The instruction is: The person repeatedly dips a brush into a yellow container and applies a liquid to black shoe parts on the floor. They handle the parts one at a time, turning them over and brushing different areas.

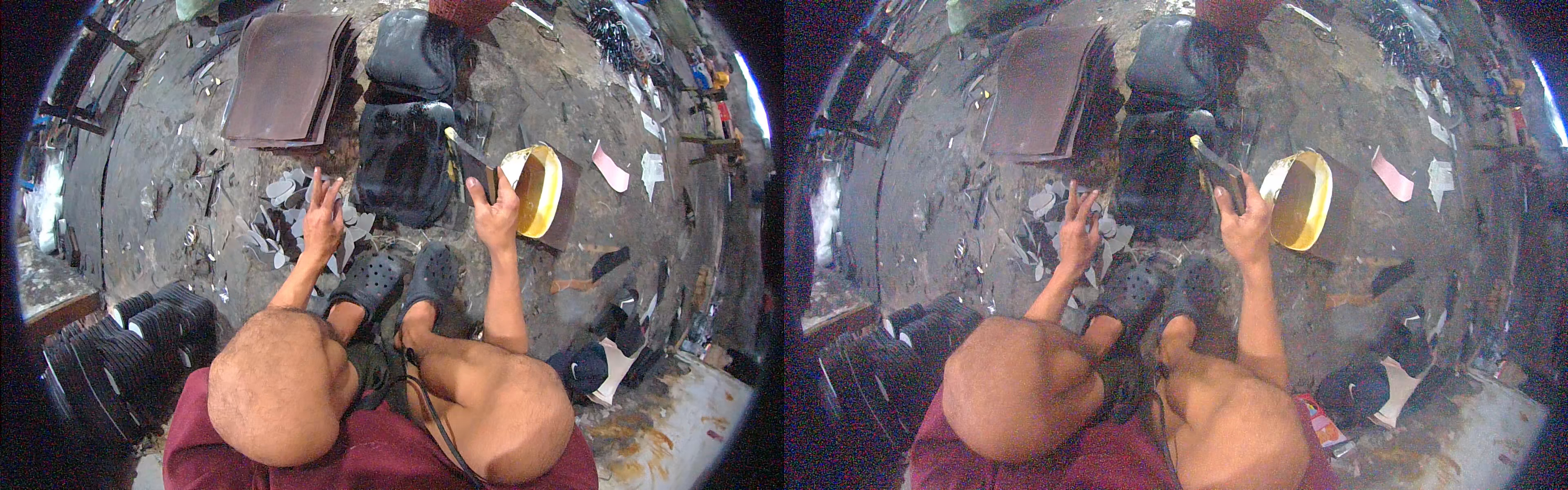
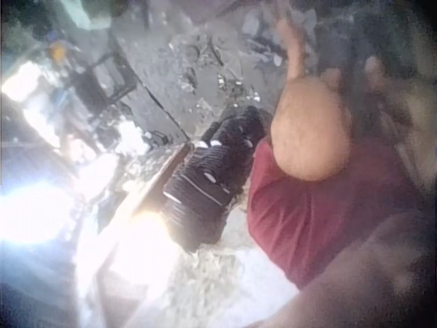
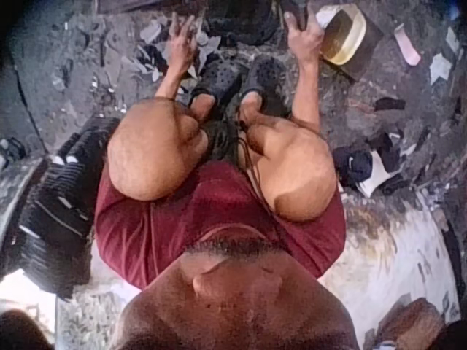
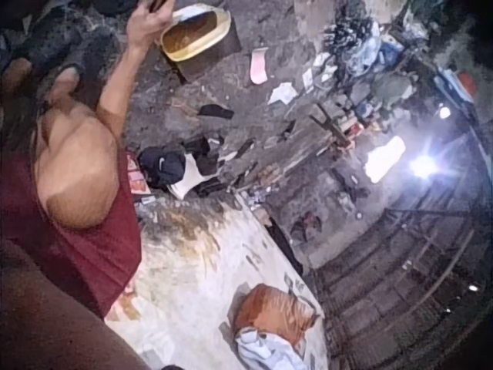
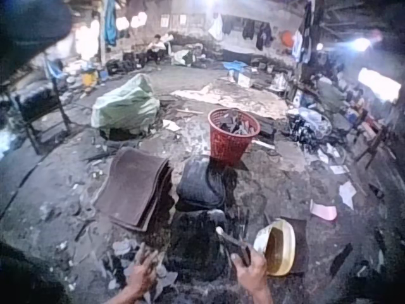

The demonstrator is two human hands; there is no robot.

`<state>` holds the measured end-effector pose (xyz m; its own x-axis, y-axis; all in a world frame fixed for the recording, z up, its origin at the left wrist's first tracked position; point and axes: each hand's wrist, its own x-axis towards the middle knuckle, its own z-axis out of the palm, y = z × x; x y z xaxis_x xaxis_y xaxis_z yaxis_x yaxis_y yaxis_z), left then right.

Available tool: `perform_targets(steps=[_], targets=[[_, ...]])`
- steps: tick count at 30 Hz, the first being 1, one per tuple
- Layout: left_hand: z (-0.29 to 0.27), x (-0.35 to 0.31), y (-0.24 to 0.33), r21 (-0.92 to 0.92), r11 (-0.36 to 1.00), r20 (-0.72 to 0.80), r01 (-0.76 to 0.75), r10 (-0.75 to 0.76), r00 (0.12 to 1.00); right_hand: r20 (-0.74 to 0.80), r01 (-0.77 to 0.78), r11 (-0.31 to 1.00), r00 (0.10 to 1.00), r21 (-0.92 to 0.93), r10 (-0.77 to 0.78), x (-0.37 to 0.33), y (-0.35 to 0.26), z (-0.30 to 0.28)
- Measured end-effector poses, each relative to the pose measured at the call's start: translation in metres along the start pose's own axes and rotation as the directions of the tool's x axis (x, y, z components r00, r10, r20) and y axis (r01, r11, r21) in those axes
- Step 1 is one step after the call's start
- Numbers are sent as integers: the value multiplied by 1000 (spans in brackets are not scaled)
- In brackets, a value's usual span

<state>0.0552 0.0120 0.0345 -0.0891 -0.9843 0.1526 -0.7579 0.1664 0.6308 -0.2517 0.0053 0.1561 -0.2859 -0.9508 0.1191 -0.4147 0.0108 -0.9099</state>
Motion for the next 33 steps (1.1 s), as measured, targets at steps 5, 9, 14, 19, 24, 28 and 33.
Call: perform_targets(steps=[5, 9, 14, 19, 24, 28, 33], targets=[[14, 28, 6, 68, 998, -16, 3, -2, 1000, -38, 5, 1000, 999, -22, -6, 6, 2, -12], [47, 78, 9, -211, 938, 71, 274, -265, 962, -73, 13, 998, 997, 66, -8, 9, 3, -11], [64, 127, 7, -47, 890, 248, 453, -429, 869, -164, 52, 998, 985, 25, -47, 5, 11, -12], [57, 140, 12, -336, 593, 529, 732, -524, 668, -196, 50, 997, 980, 63, -37, 4, 3, -21], [64, 161, 12, -246, 562, 435, 790, -664, 608, -144, -23, 988, 989, 151, 45, 2, 5, -25], [78, 166, 14, 33, 732, 408, 680, -631, 660, -202, 21, 975, 979, 221, 25, 0, 5, -25], [71, 158, 26, 65, 786, 239, 615, -611, 755, -226, 17, 982, 974, 187, 26, -3, 18, -30]])
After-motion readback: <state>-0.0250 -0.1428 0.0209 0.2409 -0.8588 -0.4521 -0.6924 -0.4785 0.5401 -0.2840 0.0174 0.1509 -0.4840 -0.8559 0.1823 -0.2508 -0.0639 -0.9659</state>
